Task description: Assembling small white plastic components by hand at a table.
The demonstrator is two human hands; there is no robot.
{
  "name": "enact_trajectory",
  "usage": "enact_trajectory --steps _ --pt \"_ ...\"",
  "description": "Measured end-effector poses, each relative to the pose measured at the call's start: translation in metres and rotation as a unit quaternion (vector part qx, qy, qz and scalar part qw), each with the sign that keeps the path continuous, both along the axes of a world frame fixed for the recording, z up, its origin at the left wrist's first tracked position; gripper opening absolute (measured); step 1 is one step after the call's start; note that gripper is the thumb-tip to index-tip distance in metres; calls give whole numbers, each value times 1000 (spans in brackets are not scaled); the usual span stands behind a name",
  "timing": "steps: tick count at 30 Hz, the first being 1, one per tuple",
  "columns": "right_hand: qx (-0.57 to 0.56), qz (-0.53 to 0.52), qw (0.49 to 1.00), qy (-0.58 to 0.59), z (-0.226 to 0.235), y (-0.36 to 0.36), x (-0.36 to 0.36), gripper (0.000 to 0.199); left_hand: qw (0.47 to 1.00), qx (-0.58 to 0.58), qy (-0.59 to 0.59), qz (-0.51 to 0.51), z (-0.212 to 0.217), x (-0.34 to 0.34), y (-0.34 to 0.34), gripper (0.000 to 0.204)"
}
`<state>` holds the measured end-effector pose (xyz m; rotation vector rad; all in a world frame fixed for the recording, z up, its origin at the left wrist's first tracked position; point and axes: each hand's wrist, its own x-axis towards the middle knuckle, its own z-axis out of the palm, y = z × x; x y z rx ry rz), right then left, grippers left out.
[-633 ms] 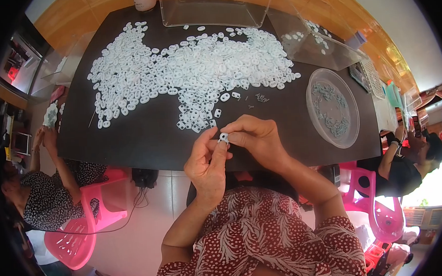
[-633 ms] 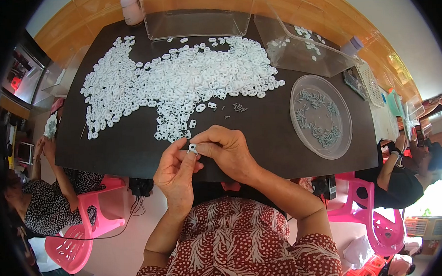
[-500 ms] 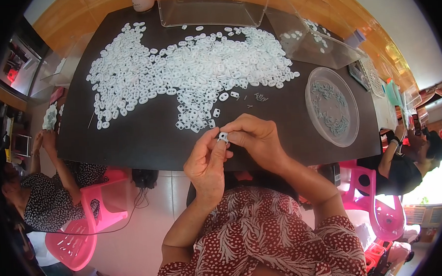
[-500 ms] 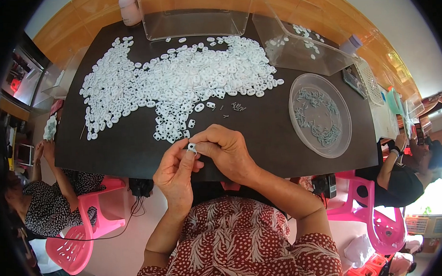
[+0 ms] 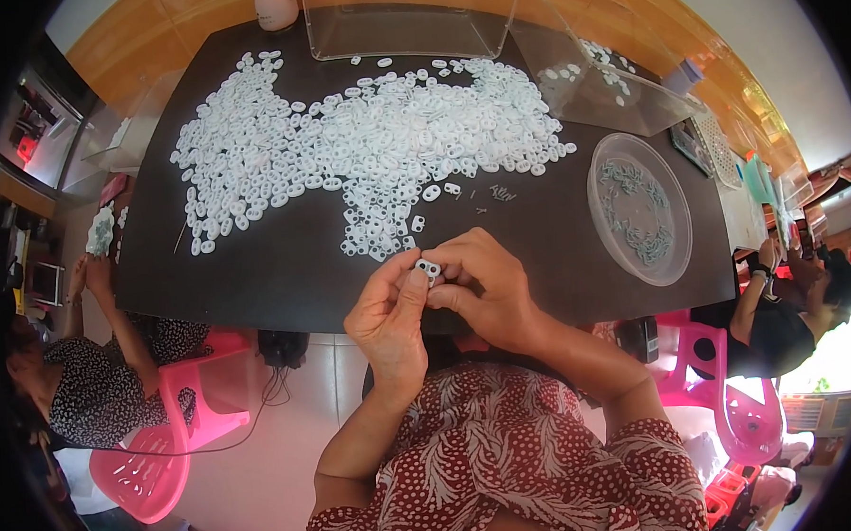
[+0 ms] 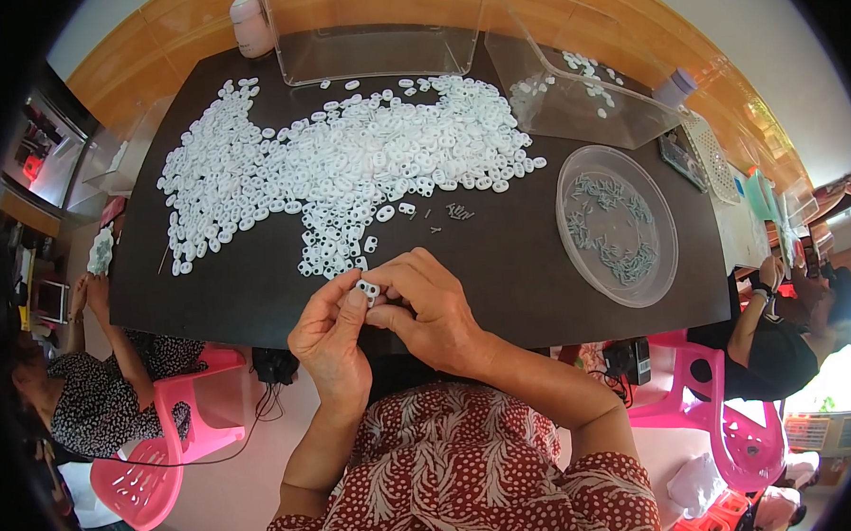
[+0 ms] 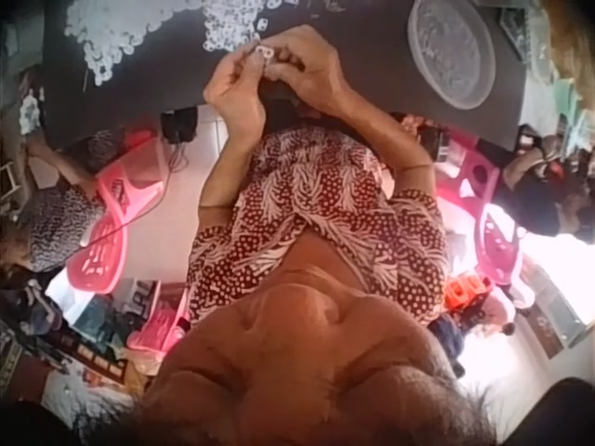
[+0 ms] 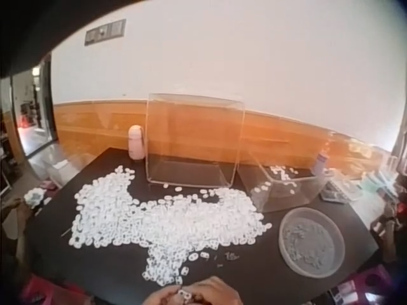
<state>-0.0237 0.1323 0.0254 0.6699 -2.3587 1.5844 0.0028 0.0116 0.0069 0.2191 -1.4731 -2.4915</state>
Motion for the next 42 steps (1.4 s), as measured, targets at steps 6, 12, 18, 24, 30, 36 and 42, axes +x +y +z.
enact_trajectory --steps 6,12,18,24,30,36,42 --pt "1 -14 999 52 -1 0 0 28 1000 -18 9 -7 0 2 -1 19" --pt "-7 -12 999 49 -4 1 0 27 999 -31 22 -24 -4 3 -5 19" --pt "-22 -14 1000 9 -2 0 4 29 997 -38 50 -33 -6 3 -7 20" --pt "-46 -12 999 24 -4 3 5 30 995 -21 38 -95 -3 0 -14 20" --pt "-68 -29 996 -53 -1 -1 13 29 996 -13 61 -63 -7 1 -10 18" --pt "-70 -17 997 -41 -5 -1 14 32 997 -35 52 -49 -7 3 -11 17" --pt "-70 -15 997 -10 -7 -2 14 32 997 -50 43 -30 -6 4 -7 19"
